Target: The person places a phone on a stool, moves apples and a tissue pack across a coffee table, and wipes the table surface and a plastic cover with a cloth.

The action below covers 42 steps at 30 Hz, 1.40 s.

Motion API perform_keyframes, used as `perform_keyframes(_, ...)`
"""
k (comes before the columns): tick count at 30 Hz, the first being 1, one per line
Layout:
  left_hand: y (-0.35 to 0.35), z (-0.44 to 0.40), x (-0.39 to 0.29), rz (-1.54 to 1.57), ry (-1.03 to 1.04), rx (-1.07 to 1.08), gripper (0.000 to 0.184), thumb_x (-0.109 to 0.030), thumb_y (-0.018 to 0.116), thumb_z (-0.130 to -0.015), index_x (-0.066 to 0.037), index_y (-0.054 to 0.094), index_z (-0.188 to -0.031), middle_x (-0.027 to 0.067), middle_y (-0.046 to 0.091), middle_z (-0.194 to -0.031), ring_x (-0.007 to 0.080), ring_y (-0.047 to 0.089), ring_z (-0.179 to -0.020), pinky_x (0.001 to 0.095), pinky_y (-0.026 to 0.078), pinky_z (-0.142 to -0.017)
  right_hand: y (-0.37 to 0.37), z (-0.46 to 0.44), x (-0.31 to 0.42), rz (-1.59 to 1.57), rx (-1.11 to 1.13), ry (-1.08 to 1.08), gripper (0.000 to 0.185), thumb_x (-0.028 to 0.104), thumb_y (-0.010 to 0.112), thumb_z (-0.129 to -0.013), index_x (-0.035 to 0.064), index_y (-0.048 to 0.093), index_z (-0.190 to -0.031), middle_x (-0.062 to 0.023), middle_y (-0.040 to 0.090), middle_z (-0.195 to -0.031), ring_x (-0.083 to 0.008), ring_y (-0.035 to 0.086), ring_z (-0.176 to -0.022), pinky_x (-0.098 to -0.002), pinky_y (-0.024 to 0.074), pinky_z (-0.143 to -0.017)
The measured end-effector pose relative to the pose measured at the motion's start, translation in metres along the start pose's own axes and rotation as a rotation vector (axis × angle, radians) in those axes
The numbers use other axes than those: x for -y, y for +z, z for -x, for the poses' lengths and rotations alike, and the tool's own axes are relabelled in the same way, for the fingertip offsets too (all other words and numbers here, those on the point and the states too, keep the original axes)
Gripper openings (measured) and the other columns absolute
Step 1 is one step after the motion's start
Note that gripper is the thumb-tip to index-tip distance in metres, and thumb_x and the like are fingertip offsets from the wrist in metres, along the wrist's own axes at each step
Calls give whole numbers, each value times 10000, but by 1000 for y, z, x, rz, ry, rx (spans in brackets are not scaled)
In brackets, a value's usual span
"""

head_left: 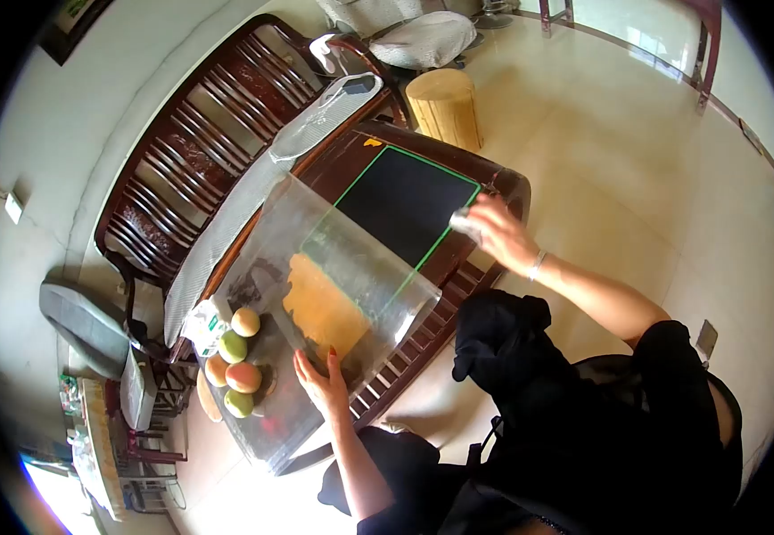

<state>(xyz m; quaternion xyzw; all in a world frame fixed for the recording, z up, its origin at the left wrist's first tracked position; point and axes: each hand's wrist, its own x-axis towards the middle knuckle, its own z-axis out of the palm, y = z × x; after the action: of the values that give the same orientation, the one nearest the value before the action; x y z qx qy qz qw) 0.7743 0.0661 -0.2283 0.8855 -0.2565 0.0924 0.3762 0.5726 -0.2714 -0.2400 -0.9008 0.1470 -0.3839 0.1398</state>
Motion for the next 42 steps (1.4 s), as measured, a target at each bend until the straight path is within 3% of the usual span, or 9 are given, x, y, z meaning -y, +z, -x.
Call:
perform_keyframes(13, -25, -14, 3, -165, -326, 99, 940, -330, 787, -605, 98, 304, -1289, 324, 327, -1234, 416, 401, -1099, 435, 361, -929, 5, 43, 58, -472, 196, -370, 131, -5, 612, -684, 62, 603, -797, -32, 576, -880, -221, 515, -961, -331, 449, -846)
perform_keyframes(17, -27, -36, 25, -236, -341, 194, 741, -373, 802, -550, 105, 515, -1038, 282, 531, -1004, 376, 501, -1008, 429, 432, -828, -20, 33, 64, -764, 147, -8, 160, -71, 524, -683, 30, 561, -802, -79, 564, -804, -238, 566, -765, -321, 463, -708)
perform_keyframes(18, -29, -37, 20, -264, -305, 162, 571, -379, 811, -530, 73, 581, -794, 194, 604, -737, 314, 595, -747, 403, 485, -663, -24, 29, 62, -767, 166, 22, 151, -74, 516, -687, 27, 552, -794, -81, 557, -790, -226, 563, -731, -314, 457, -669)
perform_keyframes(26, -40, -69, 10, -220, -490, 489, 335, -244, 766, -627, 41, 589, -619, 81, 525, -495, 138, 512, -417, 281, 362, -362, -38, 35, 45, -758, 242, 166, 131, -83, 489, -704, 17, 526, -780, -58, 527, -752, -142, 518, -623, -265, 419, -557)
perform_keyframes(31, -34, -92, 9, 492, -583, 491, 160, -135, 566, -842, 19, 605, -821, 90, 578, -746, 137, 578, -679, 272, 441, -511, -52, 41, 33, -722, 274, 186, 123, -70, 487, -696, 13, 548, -763, -62, 549, -756, -155, 530, -638, -264, 421, -574)
perform_keyframes(32, -26, -108, 13, 329, 50, 452, 167, -129, 525, -865, 22, 596, -881, 109, 581, -812, 155, 585, -731, 296, 472, -574, -54, 43, 31, -720, 274, 188, 123, -70, 487, -696, 13, 548, -763, -62, 549, -756, -155, 530, -638, -264, 421, -574)
perform_keyframes(34, -18, -131, -21, 549, 398, 468, 216, -138, 477, -894, 39, 572, -972, 146, 587, -902, 197, 602, -816, 344, 507, -698, -58, 44, 28, -691, 297, 219, 115, -47, 496, -686, 24, 557, -754, -64, 554, -757, -159, 531, -651, -271, 419, -583)
perform_keyframes(39, -3, -127, -242, 791, 76, 612, 392, -283, 476, -917, 30, 503, -1153, 152, 573, -1076, 251, 557, -1029, 381, 431, -902, -67, 47, 40, -696, 421, 146, 139, -20, 490, -651, 36, 571, -750, -80, 567, -758, -226, 565, -714, -307, 449, -652)
perform_keyframes(42, 44, -97, -287, 719, 452, 788, 576, -418, 536, -870, 24, 452, -1230, 192, 478, -1250, 274, 435, -1183, 362, 361, -974, -67, 53, 44, -707, 508, 38, 139, -18, 490, -645, 32, 573, -744, -92, 583, -779, -257, 576, -736, -330, 462, -678)
